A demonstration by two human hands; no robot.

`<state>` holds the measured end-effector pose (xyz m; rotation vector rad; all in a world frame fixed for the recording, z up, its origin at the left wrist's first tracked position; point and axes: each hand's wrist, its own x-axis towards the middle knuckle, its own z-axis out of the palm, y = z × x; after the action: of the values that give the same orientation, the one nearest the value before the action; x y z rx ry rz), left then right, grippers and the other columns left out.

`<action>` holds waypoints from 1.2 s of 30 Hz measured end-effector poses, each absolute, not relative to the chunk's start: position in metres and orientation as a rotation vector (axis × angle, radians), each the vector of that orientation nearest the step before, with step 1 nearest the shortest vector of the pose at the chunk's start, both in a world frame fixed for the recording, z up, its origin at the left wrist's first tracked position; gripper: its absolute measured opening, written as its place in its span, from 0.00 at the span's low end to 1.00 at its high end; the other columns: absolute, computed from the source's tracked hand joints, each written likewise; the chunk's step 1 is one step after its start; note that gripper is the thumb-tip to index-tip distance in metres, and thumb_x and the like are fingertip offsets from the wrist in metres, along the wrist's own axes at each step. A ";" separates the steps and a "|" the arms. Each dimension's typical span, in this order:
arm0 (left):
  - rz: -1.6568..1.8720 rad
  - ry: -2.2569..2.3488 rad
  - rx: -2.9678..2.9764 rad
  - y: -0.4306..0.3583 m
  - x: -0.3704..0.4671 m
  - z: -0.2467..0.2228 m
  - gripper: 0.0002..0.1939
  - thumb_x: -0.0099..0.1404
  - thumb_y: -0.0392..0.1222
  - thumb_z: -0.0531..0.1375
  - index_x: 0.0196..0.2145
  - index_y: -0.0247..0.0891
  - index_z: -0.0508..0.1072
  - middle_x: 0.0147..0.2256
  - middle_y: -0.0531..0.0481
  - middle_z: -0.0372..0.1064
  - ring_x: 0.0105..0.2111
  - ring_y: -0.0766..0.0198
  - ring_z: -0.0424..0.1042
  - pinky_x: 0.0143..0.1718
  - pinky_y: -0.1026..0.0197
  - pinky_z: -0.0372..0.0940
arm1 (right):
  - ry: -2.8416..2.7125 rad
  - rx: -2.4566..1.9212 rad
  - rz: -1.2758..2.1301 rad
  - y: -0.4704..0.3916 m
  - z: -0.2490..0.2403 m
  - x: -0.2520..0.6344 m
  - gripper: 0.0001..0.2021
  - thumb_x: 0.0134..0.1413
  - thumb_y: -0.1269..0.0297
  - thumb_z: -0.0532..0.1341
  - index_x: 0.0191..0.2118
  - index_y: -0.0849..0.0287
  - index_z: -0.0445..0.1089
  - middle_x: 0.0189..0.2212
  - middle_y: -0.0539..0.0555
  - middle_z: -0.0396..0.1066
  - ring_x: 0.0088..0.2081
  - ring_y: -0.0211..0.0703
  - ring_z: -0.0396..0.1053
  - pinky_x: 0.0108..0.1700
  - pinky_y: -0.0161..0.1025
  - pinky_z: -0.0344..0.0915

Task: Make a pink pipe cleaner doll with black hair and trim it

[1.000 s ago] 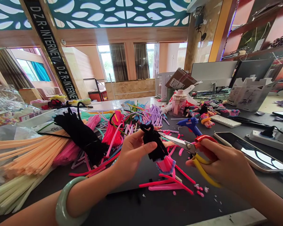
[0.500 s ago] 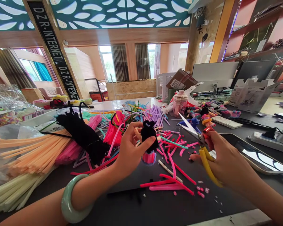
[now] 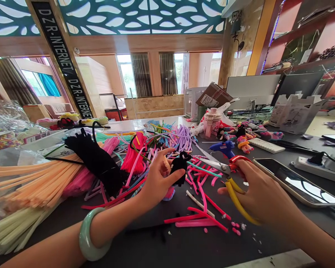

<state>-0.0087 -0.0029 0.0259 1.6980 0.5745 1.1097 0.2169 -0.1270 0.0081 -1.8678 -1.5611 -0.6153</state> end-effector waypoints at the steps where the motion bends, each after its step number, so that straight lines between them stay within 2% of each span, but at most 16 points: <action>1: 1.090 0.561 1.707 -0.002 -0.009 0.025 0.32 0.54 0.49 0.68 0.54 0.41 0.67 0.27 0.60 0.58 0.29 0.65 0.66 0.35 0.60 0.66 | -1.573 -1.861 -0.633 -0.127 0.008 0.216 0.19 0.51 0.41 0.56 0.36 0.52 0.63 0.34 0.55 0.74 0.28 0.48 0.71 0.27 0.41 0.61; 6: 1.049 0.574 1.816 -0.001 -0.010 0.020 0.23 0.55 0.53 0.69 0.46 0.40 0.76 0.26 0.57 0.59 0.27 0.66 0.64 0.32 0.61 0.65 | -1.638 -1.788 -0.799 -0.127 0.006 0.211 0.17 0.53 0.44 0.55 0.37 0.53 0.64 0.34 0.56 0.75 0.29 0.49 0.72 0.27 0.41 0.62; 9: 1.025 0.552 1.826 -0.003 -0.011 0.021 0.24 0.54 0.53 0.70 0.46 0.40 0.77 0.27 0.56 0.61 0.27 0.66 0.64 0.32 0.61 0.65 | -1.681 -1.756 -0.891 -0.128 0.004 0.208 0.17 0.54 0.45 0.55 0.39 0.53 0.65 0.37 0.57 0.75 0.33 0.51 0.74 0.28 0.42 0.64; 12: 1.020 0.536 1.822 -0.005 -0.011 0.022 0.22 0.54 0.51 0.70 0.45 0.40 0.77 0.26 0.58 0.58 0.26 0.68 0.61 0.31 0.62 0.63 | -1.667 -1.767 -0.905 -0.129 0.003 0.206 0.17 0.54 0.45 0.56 0.39 0.54 0.65 0.38 0.58 0.75 0.34 0.52 0.74 0.29 0.43 0.64; 16: 1.027 0.510 1.822 -0.006 -0.011 0.022 0.20 0.54 0.47 0.69 0.45 0.41 0.78 0.25 0.59 0.55 0.27 0.68 0.59 0.32 0.63 0.61 | -1.663 -1.735 -0.913 -0.129 0.002 0.204 0.16 0.56 0.45 0.55 0.38 0.53 0.64 0.36 0.57 0.75 0.32 0.49 0.73 0.27 0.42 0.62; 22: 1.043 0.438 1.891 -0.006 -0.013 0.021 0.17 0.55 0.43 0.69 0.44 0.43 0.78 0.30 0.55 0.65 0.32 0.65 0.64 0.38 0.61 0.62 | -1.686 -1.660 -0.976 -0.126 0.000 0.201 0.15 0.58 0.47 0.53 0.37 0.54 0.62 0.31 0.55 0.73 0.29 0.47 0.72 0.27 0.40 0.61; 30: 1.007 0.480 1.883 -0.007 -0.015 0.018 0.18 0.56 0.45 0.67 0.45 0.40 0.76 0.31 0.54 0.65 0.29 0.66 0.63 0.32 0.62 0.62 | -1.671 -1.652 -0.867 -0.122 -0.006 0.198 0.13 0.56 0.50 0.55 0.38 0.54 0.62 0.35 0.57 0.74 0.31 0.48 0.72 0.28 0.40 0.61; 36: 1.076 0.431 1.957 -0.009 -0.019 0.017 0.15 0.57 0.42 0.67 0.43 0.40 0.75 0.36 0.49 0.72 0.35 0.61 0.68 0.40 0.58 0.64 | -1.700 -1.585 -0.868 -0.123 0.004 0.189 0.11 0.55 0.53 0.55 0.39 0.53 0.60 0.31 0.55 0.73 0.27 0.47 0.71 0.25 0.39 0.59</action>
<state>-0.0195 -0.0091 0.0170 1.9574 0.4312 1.0760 0.1893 -0.1232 0.0038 -1.5853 -1.6996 -0.8681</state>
